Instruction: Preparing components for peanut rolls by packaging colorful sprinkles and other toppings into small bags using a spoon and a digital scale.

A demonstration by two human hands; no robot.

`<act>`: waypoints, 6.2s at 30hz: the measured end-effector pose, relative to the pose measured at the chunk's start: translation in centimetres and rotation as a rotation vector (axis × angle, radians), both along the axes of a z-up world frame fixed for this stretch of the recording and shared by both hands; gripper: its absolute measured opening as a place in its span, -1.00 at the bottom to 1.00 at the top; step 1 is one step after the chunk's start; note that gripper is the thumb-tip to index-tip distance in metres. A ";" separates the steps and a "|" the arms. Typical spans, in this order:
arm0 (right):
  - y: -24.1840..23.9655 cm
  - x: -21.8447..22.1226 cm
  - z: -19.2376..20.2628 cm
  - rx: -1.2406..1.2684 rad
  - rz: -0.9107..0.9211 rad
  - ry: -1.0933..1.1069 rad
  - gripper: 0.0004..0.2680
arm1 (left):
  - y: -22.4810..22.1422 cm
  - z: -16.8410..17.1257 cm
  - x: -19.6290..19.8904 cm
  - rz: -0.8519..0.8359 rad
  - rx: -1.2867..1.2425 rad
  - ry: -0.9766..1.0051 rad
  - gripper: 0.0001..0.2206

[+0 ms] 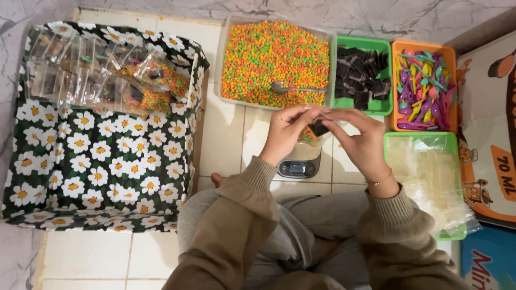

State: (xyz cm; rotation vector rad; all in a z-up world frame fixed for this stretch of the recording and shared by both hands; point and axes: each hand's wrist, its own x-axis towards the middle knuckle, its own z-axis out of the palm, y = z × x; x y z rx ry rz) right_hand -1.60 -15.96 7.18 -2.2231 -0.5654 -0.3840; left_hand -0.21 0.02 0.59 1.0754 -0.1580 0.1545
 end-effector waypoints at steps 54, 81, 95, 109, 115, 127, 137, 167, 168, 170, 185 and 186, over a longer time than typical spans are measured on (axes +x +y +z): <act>0.5 -0.3 -3.5 0.278 -0.122 0.124 -0.65 | 1.0 -0.8 0.8 0.142 0.236 -0.206 -0.90; -4.7 -11.5 -11.3 0.393 -0.253 0.377 -0.77 | 25.4 -12.4 7.8 1.055 0.081 0.268 -0.85; -4.6 -12.3 -11.3 0.373 -0.324 0.454 -0.79 | 29.2 -24.9 13.8 0.986 1.123 0.377 -0.70; -9.0 -14.2 -9.2 0.391 -0.436 0.428 -0.83 | 31.5 -18.1 9.4 1.013 1.381 0.238 -0.27; -21.4 -14.1 -9.8 0.358 -0.803 0.119 -0.89 | 25.2 -6.5 4.2 0.842 1.141 0.192 -0.69; -37.4 -14.6 -22.2 -0.259 -1.096 0.185 -0.77 | 0.0 -4.2 -7.6 0.443 1.085 -0.044 -0.91; -37.6 -17.6 -18.9 -0.193 -0.975 0.412 -0.56 | -19.0 -2.2 -15.5 -0.122 0.948 -0.119 -0.91; -34.6 -15.3 -19.8 -0.724 -1.083 -0.100 -0.89 | -25.1 -2.4 -18.7 -0.260 1.101 -0.154 -0.84; -34.4 -15.7 -18.7 -0.717 -1.150 -0.154 -0.89 | -25.1 -2.5 -18.8 -0.261 1.098 -0.147 -0.84; -33.7 -17.0 -16.7 -0.500 -1.182 -0.201 -0.91 | -25.2 -2.3 -18.8 -0.255 1.063 -0.154 -0.84; -23.8 -23.6 -1.8 0.535 -0.951 0.140 -0.91 | -27.5 2.8 -18.1 -0.003 1.063 -0.900 -0.74; -23.4 -23.6 -1.5 0.561 -0.924 0.161 -0.90 | -27.1 2.7 -18.2 -0.063 1.051 -0.866 -0.75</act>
